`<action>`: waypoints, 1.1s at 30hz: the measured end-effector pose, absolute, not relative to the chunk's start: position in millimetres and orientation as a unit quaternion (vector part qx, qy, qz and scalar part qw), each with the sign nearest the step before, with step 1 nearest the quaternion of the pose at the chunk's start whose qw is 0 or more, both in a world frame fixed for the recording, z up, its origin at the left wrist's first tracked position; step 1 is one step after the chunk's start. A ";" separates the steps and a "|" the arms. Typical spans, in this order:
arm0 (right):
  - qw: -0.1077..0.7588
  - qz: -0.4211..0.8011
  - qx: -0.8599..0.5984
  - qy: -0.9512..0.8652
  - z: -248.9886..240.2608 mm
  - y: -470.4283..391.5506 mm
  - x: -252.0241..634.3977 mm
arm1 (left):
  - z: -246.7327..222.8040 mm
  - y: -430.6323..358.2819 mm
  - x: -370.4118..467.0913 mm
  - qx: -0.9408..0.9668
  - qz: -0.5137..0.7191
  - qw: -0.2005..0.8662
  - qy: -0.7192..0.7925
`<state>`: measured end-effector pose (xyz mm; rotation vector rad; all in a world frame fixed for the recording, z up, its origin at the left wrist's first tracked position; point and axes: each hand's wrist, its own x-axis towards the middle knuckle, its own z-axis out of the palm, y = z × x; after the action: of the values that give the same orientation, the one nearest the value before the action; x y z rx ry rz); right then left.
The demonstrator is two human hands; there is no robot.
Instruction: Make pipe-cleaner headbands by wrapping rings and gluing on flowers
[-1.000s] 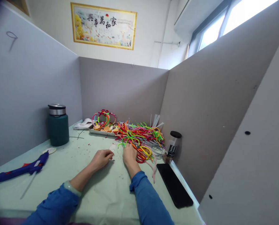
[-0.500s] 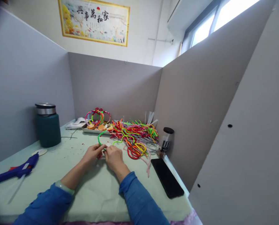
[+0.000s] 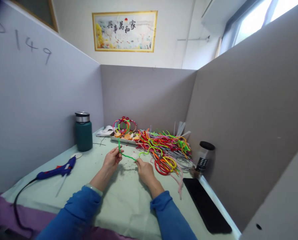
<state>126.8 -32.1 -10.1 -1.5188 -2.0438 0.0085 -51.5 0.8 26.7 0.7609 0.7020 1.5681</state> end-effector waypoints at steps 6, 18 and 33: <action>0.312 0.043 -0.571 -0.758 -10.9 -30.7 136.6 | 24.1 6.3 -62.2 0.285 0.683 0.615 0.274; 0.304 0.042 -0.594 -0.744 -13.7 -26.8 137.7 | 20.7 -6.3 -47.2 0.486 0.567 0.598 0.292; 0.372 0.201 -0.434 -0.796 -7.2 -37.3 117.0 | 22.6 6.2 -65.2 0.205 0.689 0.645 0.260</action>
<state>117.0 -37.3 -7.2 -1.1122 -2.0400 0.5166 -65.2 6.2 22.6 0.4668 0.5921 1.5690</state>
